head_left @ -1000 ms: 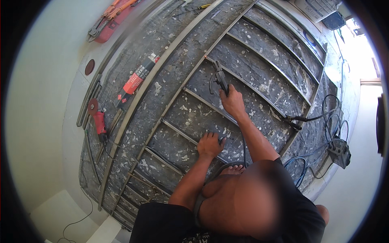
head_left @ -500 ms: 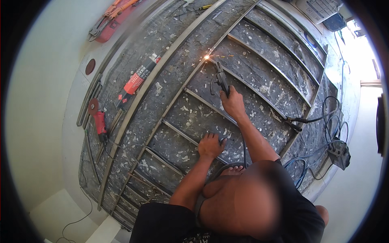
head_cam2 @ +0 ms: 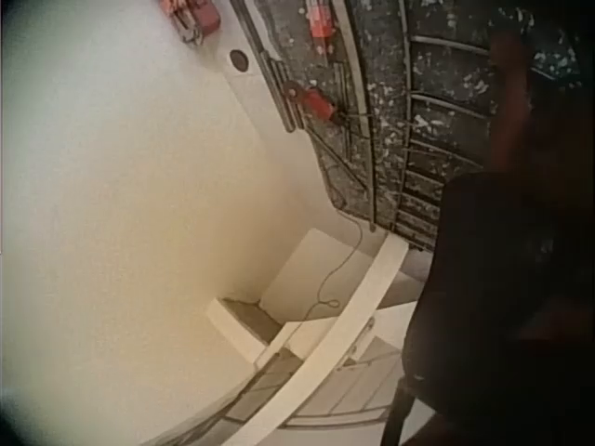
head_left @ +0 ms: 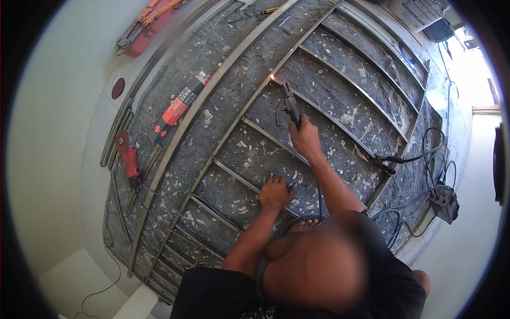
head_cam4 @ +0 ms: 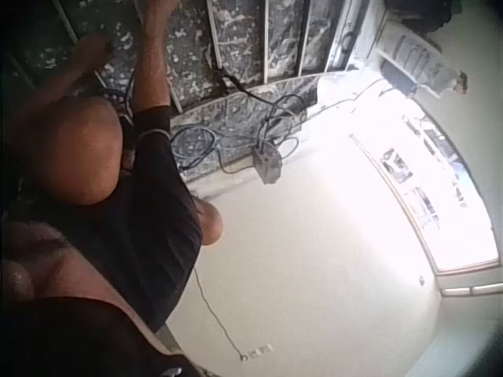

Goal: Welding the joints of a metal frame on the floor.

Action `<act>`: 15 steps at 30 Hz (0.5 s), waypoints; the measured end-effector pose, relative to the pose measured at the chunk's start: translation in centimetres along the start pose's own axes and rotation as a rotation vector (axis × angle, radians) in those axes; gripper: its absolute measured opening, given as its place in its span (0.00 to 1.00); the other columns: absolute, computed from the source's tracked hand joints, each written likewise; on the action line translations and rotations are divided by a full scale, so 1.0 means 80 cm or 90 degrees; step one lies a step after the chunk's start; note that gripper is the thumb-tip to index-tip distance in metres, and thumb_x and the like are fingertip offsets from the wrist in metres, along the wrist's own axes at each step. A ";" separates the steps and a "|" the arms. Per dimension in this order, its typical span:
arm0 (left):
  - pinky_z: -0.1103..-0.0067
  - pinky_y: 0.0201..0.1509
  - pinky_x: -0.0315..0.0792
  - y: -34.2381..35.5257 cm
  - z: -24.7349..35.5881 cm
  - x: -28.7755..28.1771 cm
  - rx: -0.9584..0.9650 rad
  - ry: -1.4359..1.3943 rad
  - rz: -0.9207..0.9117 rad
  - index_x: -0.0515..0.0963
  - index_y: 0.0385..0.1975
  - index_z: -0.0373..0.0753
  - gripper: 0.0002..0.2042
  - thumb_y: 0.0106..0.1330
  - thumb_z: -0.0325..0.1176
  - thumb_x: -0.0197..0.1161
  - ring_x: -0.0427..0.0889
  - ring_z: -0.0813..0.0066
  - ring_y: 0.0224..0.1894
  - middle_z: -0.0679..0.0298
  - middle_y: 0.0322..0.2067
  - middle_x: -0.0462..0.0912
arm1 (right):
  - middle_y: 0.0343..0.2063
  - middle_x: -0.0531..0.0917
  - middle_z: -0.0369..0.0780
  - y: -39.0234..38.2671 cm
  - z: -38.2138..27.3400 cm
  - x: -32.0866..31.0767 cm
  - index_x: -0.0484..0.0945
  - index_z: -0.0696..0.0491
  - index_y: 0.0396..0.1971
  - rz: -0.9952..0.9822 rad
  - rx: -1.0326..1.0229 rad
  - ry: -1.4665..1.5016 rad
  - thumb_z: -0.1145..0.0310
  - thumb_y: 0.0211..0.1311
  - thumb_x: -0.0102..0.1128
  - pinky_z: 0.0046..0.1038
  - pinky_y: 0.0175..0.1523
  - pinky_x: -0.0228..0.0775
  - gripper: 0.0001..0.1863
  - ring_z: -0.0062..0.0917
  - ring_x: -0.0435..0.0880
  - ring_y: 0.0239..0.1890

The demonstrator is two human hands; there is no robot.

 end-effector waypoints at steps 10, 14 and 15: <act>0.64 0.50 0.76 0.001 -0.003 0.003 -0.017 0.010 -0.001 0.80 0.34 0.39 0.23 0.63 0.57 0.60 0.80 0.54 0.46 0.54 0.38 0.83 | 0.27 0.81 0.61 0.000 0.001 0.004 0.72 0.60 0.36 0.003 -0.020 0.009 0.58 0.64 0.60 0.55 0.40 0.68 0.18 0.61 0.80 0.35; 0.64 0.49 0.77 0.001 -0.001 0.000 -0.009 0.007 0.007 0.80 0.33 0.39 0.22 0.63 0.57 0.60 0.81 0.53 0.45 0.54 0.37 0.83 | 0.27 0.81 0.61 0.001 0.006 0.005 0.72 0.60 0.37 0.003 -0.001 -0.009 0.57 0.64 0.60 0.55 0.40 0.68 0.18 0.61 0.80 0.35; 0.64 0.48 0.77 0.001 0.000 0.000 -0.003 0.008 0.004 0.80 0.33 0.39 0.22 0.63 0.57 0.60 0.81 0.53 0.45 0.54 0.37 0.83 | 0.27 0.81 0.61 0.002 0.004 0.005 0.72 0.60 0.37 0.003 -0.014 0.001 0.57 0.64 0.60 0.55 0.40 0.68 0.18 0.61 0.80 0.35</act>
Point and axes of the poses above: each hand's wrist, its own y-axis towards the middle knuckle, its own x-axis out of the palm, z = x × y, the point moved 8 cm from there along y, towards the middle knuckle
